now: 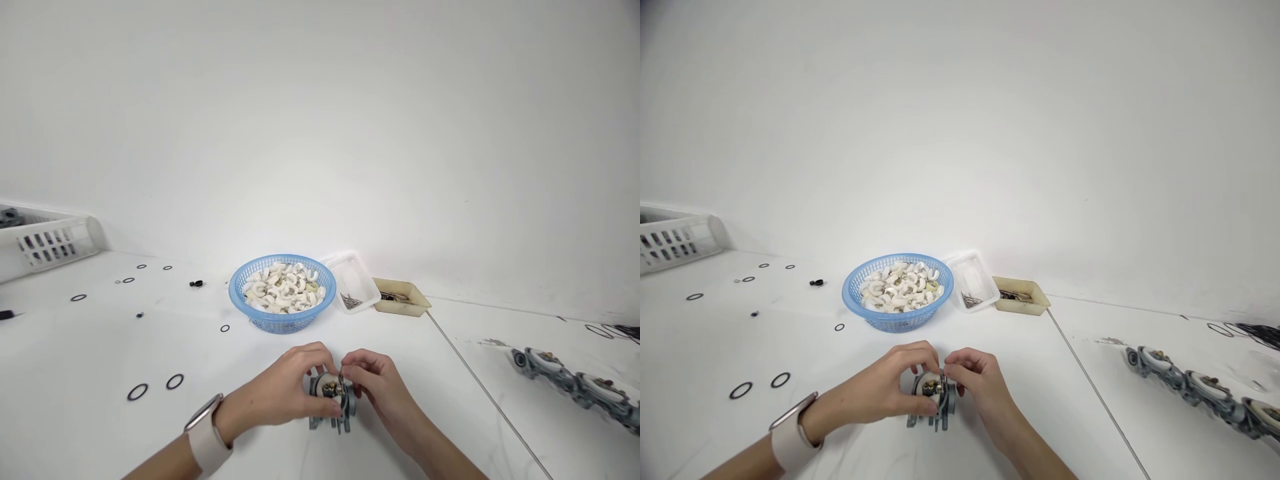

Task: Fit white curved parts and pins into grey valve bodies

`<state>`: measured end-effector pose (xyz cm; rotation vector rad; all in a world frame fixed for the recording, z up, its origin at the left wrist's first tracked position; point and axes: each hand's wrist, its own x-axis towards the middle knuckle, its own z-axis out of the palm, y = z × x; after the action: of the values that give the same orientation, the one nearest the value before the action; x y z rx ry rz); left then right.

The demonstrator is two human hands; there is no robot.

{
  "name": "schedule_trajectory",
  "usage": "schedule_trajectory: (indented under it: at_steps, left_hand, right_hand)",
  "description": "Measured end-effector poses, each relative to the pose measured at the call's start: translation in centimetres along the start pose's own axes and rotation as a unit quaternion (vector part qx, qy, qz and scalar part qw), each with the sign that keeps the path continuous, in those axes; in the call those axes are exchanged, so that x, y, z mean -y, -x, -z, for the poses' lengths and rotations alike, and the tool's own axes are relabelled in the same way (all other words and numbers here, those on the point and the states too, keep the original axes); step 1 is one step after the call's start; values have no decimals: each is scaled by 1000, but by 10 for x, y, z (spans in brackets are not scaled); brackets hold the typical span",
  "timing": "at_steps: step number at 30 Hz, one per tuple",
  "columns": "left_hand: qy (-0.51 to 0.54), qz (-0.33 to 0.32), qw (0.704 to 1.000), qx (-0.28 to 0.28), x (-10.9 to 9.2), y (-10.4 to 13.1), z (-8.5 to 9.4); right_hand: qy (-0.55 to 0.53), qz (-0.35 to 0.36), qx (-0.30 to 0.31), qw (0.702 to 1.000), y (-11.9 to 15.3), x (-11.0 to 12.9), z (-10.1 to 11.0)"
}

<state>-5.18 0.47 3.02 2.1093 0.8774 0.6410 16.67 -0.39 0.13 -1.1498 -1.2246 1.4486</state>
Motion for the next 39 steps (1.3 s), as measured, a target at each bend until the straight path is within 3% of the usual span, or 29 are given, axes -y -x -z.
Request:
schedule_trajectory:
  at_steps: [19,25,34,39]
  left_hand:
    - [3,-26,999,-22,-1,0,-4]
    - [0,-28,999,-34,1,0,-5]
    - [-10,-44,998,-31,-2,0,-5]
    - [-22,-39,999,-31,-3,1,-4]
  right_hand:
    - [-40,-42,10,998,1,1,-3]
    - [34,-7,24,999,3,7,1]
    - [123,-20,128,984,5,18,18]
    - [154,51,122,979,4,18,16]
